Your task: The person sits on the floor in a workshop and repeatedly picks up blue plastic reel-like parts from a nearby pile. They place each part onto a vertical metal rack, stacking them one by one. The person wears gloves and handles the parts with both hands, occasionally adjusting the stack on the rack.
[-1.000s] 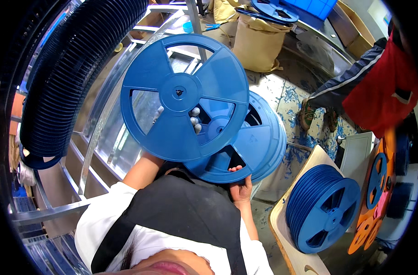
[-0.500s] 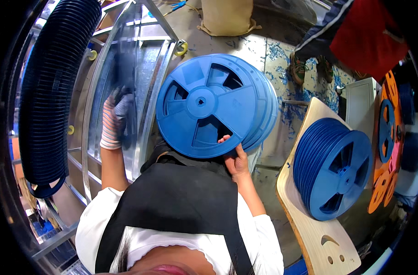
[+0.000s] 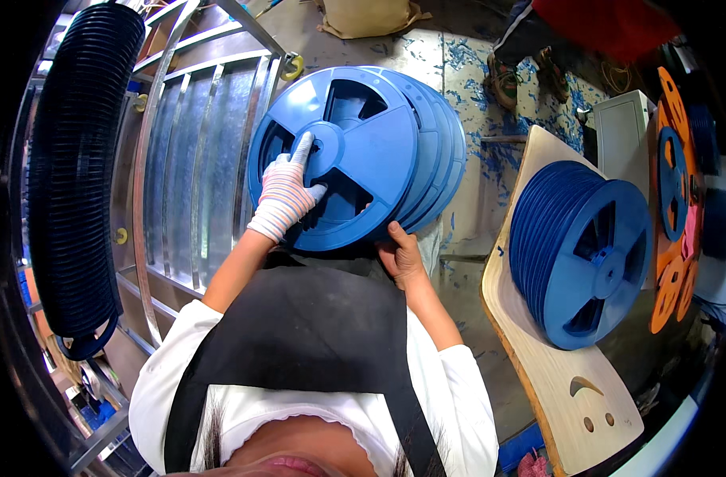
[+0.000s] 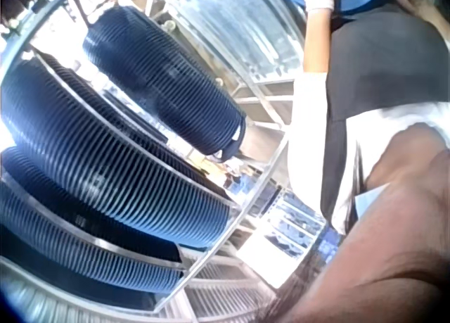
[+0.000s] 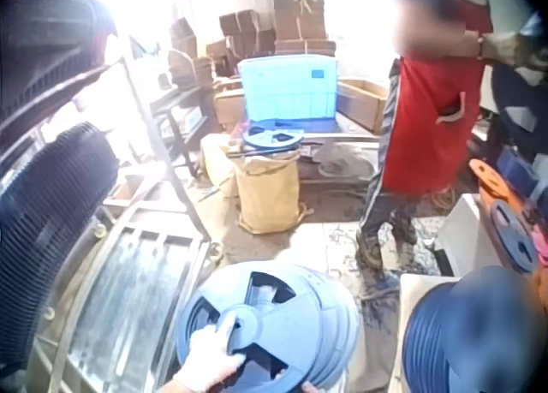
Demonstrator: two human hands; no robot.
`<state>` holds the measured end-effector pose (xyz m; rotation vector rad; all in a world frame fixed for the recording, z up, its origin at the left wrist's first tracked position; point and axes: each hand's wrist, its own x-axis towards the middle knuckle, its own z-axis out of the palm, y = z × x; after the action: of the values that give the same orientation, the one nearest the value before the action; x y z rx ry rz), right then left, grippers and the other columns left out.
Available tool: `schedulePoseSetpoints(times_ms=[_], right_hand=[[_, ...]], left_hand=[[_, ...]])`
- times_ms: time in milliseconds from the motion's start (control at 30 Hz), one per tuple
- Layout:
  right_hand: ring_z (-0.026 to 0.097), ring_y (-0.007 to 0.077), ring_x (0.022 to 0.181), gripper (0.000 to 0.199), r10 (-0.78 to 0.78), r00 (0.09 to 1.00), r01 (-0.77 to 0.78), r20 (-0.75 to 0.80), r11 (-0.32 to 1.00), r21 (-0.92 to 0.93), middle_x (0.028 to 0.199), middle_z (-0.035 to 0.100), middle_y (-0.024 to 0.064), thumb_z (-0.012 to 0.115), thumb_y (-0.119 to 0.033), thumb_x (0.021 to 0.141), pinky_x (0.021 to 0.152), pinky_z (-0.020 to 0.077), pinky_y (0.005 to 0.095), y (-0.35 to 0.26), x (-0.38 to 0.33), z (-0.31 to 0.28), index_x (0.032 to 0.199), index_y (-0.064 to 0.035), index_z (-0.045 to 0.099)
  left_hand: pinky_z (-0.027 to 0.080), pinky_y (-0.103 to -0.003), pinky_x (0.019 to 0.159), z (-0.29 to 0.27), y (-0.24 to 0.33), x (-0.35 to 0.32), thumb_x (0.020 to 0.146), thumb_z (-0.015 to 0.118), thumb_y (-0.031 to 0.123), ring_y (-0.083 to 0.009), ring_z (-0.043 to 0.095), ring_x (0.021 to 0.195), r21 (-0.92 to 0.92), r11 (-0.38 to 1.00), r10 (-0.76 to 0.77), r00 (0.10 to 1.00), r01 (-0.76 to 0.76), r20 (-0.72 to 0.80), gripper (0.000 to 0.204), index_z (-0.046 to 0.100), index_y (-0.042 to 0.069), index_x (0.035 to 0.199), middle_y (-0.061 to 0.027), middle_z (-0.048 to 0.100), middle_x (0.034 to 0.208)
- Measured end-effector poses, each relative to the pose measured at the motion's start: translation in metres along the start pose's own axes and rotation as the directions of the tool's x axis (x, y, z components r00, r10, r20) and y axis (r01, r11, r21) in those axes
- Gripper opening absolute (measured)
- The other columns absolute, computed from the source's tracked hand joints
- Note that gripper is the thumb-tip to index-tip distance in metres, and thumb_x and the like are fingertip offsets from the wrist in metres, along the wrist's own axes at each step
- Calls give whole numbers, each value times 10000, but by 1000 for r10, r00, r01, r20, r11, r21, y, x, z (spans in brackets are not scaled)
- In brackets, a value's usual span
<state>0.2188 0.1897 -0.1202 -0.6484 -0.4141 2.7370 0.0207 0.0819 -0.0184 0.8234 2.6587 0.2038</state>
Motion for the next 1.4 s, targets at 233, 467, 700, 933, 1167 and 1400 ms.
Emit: schedulePoseSetpoints(times_ms=[233,467,700,933,1167,1400], right_hand=[[538,271,1112,479,18,999,-18,30,1000,3,1145,603,113,719,-218,792,1019,364,436,-1,2,8,1180,5,548],[527,258,1103,465,39,986,-43,164,999,22,1157,576,101,640,-299,860,1043,344,443,11,10,3,1174,26,533],[565,231,1064,514,37,994,-35,106,999,-18,1105,618,95,708,-316,807,1011,388,423,5,15,-6,1185,-13,538],[561,242,1073,528,41,993,-42,109,999,10,1128,611,105,727,-300,789,1029,376,429,-1,11,-2,1185,-6,539],[551,229,1092,485,106,975,-115,197,993,38,1133,601,111,686,-298,832,1019,382,411,1,21,-12,1201,-24,533],[540,264,1093,452,62,975,-79,212,994,74,1127,597,132,606,-316,878,1037,351,460,2,33,-27,1179,13,528]], left_hand=[[470,-370,866,-27,-54,-10,595,745,158,-336,588,972,-551,823,26,978,-138,-206,879,387,153,1398,-210,572,1040],[439,-391,959,-95,-89,-63,732,752,393,-296,528,1126,-939,-336,49,994,-72,-94,716,469,4,1262,-160,540,1173],[385,-464,1031,-72,-90,-53,798,601,546,-370,510,1117,-617,-783,346,879,78,-328,711,455,-7,1221,-172,538,1093],[432,-456,994,-76,-80,-63,785,602,577,-361,492,1142,-539,-842,196,915,-28,-353,722,461,3,1201,-160,543,1072],[460,-447,966,-82,-83,-79,782,604,580,-347,496,1138,-610,-792,209,923,-34,-323,729,461,1,1202,-153,545,1063],[402,-482,1021,-73,-79,-59,799,592,567,-363,436,1230,-744,-652,185,922,-144,-339,744,425,23,1278,-173,526,1170]])
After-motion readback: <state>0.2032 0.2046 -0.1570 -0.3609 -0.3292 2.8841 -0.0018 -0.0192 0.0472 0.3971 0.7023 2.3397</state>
